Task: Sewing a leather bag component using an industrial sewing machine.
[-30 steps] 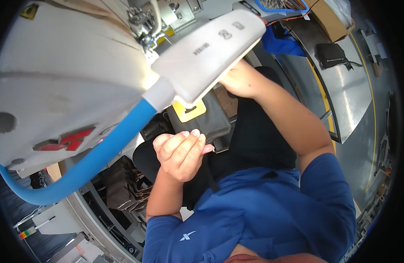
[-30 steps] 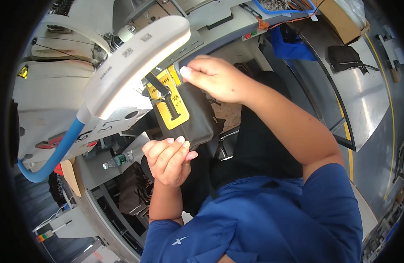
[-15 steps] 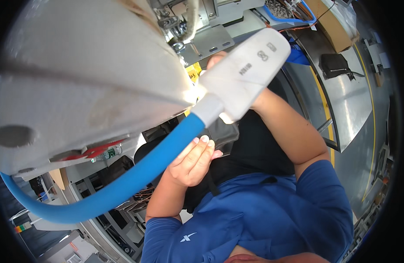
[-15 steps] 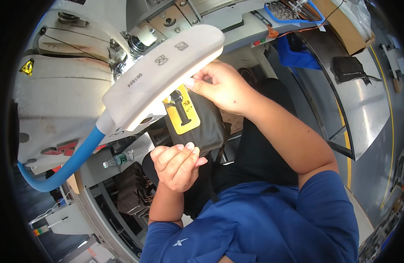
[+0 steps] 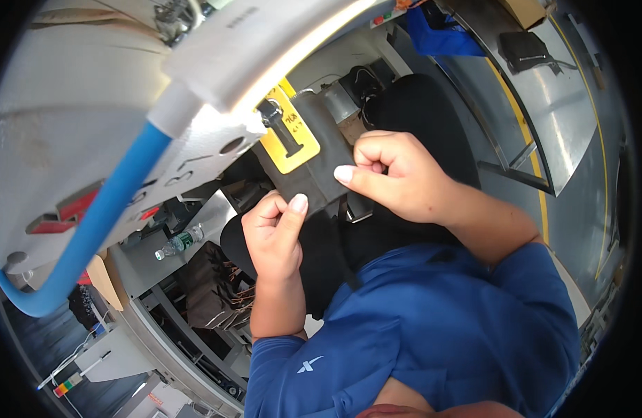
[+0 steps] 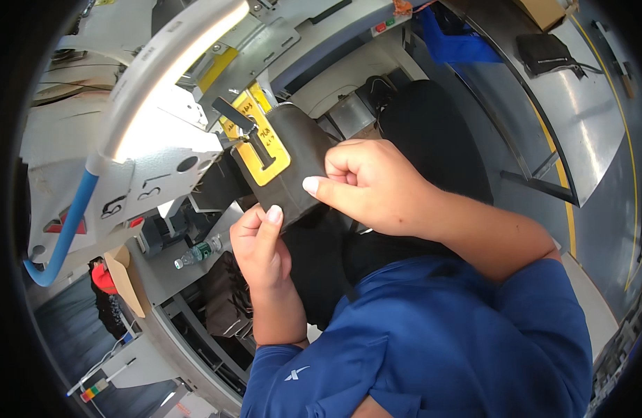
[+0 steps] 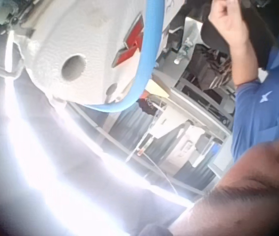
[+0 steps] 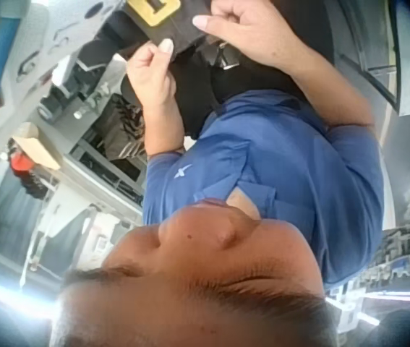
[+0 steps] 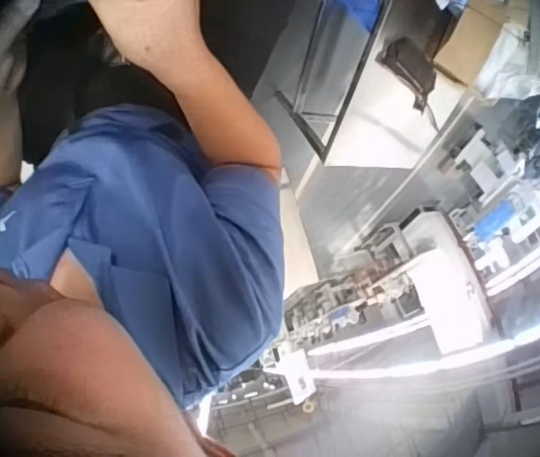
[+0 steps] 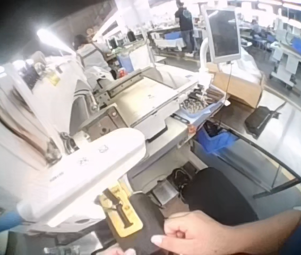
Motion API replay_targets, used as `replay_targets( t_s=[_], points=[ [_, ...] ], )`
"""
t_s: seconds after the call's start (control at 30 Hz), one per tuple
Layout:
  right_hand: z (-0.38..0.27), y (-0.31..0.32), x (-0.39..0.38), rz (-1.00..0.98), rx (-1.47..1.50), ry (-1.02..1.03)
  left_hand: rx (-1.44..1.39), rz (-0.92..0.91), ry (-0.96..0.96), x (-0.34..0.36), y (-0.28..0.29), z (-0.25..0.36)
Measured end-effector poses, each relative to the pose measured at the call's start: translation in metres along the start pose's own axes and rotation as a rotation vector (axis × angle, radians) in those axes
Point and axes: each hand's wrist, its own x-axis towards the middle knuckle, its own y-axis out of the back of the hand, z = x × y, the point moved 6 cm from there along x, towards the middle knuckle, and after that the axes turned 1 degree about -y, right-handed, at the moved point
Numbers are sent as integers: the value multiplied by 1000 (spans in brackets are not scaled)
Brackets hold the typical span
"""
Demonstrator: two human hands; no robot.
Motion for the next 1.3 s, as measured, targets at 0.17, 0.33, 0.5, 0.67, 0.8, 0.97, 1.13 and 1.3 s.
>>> replay_targets(
  t_s=[0.17, 0.33, 0.5, 0.67, 0.8, 0.97, 1.13, 1.3],
  points=[
    [8, -5, -2, -41, 105, 28, -109, -32, 36, -2, -2, 5],
    [-34, 19, -3, -16, -132, 16, -88, -10, 2, -3, 2, 7],
    [-137, 88, -44, -134, -610, 655, 28, 18, 7, -2, 13, 1],
    [-129, 67, -78, -415, -955, 859, -29, 58, -13, -2, 17, -13],
    [-142, 40, -67, -484, -1007, 931, -144, 132, 34, -2, 12, -15],
    [-148, 26, -75, -570, -1146, 1053, 50, 203, -130, 12, 11, 14],
    [-142, 30, -77, -557, -1131, 1035, -112, 205, 24, 6, 20, -2],
    [-155, 35, -83, -409, -1043, 1142, -90, 231, -86, 31, 41, -19]
  ],
)
